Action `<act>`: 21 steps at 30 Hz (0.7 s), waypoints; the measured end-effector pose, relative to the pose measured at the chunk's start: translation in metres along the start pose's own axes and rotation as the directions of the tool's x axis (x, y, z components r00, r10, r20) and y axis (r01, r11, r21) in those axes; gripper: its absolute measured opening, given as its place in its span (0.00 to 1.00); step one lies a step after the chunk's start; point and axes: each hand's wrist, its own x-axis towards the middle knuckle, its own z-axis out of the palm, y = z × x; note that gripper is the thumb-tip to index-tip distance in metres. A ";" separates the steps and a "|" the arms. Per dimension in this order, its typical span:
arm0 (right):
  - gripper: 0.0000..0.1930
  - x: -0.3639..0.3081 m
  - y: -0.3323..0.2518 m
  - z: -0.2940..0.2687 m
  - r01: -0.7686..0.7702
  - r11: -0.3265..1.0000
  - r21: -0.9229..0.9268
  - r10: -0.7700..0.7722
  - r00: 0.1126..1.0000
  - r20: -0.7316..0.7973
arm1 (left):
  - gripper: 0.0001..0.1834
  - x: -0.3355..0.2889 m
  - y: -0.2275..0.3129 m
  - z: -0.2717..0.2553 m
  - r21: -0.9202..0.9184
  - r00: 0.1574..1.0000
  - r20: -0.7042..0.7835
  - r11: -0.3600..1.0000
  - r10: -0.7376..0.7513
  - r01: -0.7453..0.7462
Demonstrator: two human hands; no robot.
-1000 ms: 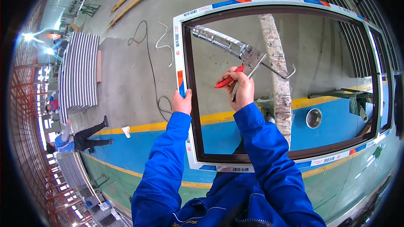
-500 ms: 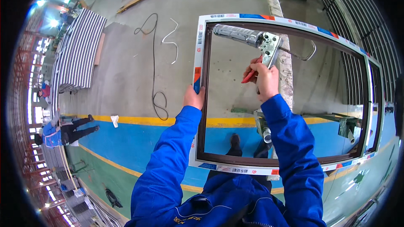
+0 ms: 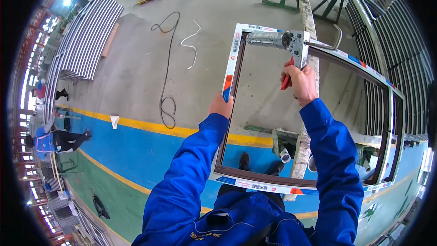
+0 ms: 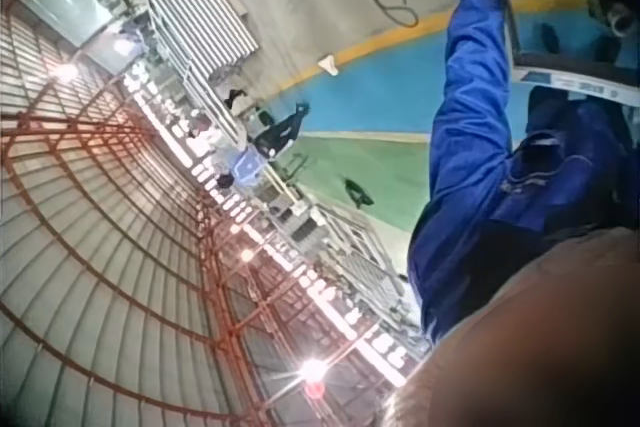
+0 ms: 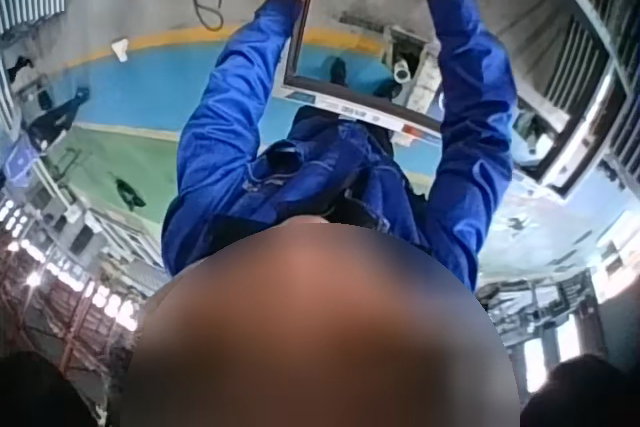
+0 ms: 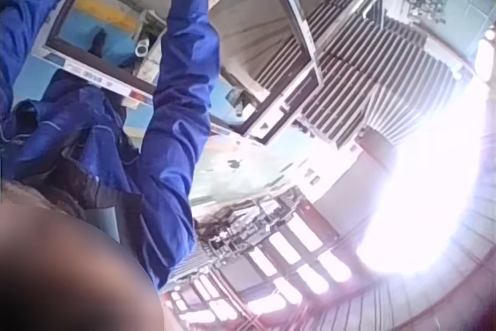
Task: Applying sealant to the joints of a window frame with a caulk gun and smoothing it out with a finger.
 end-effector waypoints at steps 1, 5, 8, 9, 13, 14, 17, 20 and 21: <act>0.06 0.001 -0.006 0.001 0.042 0.996 -0.082 -0.040 0.999 0.029 | 0.23 -0.001 0.001 0.000 0.019 1.000 0.011 1.000 -0.022 0.022; 0.05 0.010 -0.030 0.007 0.184 0.894 -0.409 -0.152 0.982 0.111 | 0.22 -0.001 0.001 -0.001 0.084 1.000 -0.009 0.996 -0.029 0.030; 0.06 0.020 -0.042 0.012 0.306 0.783 -0.542 -0.235 0.952 0.197 | 0.22 0.001 -0.001 0.001 0.082 1.000 -0.011 0.997 0.001 0.000; 0.06 0.021 -0.044 0.012 0.333 0.656 -0.677 -0.259 0.942 0.213 | 0.22 0.002 -0.002 0.001 0.080 1.000 -0.002 0.997 -0.010 0.010; 0.06 0.000 -0.044 0.002 0.558 0.352 -0.752 -0.508 0.788 0.347 | 0.25 -0.003 0.004 -0.007 0.057 0.999 0.037 0.998 -0.022 0.019; 0.06 -0.010 -0.043 -0.005 0.591 0.351 -0.727 -0.540 0.762 0.358 | 0.31 -0.007 0.007 -0.011 0.052 0.999 0.042 0.998 -0.023 0.020; 0.13 -0.057 -0.040 -0.039 0.181 0.658 -0.731 -0.222 0.974 0.042 | 0.40 -0.031 0.017 -0.022 0.201 0.978 -0.182 0.977 0.103 -0.065; 0.06 -0.131 -0.028 -0.089 0.181 0.951 -0.251 -0.196 0.980 -0.035 | 0.50 -0.054 0.036 -0.033 0.220 0.960 -0.144 0.953 0.241 -0.206; 0.07 -0.160 -0.019 -0.108 0.159 0.978 -0.134 -0.171 0.982 -0.078 | 0.49 -0.073 0.045 -0.028 0.130 0.927 -0.135 0.934 0.349 -0.332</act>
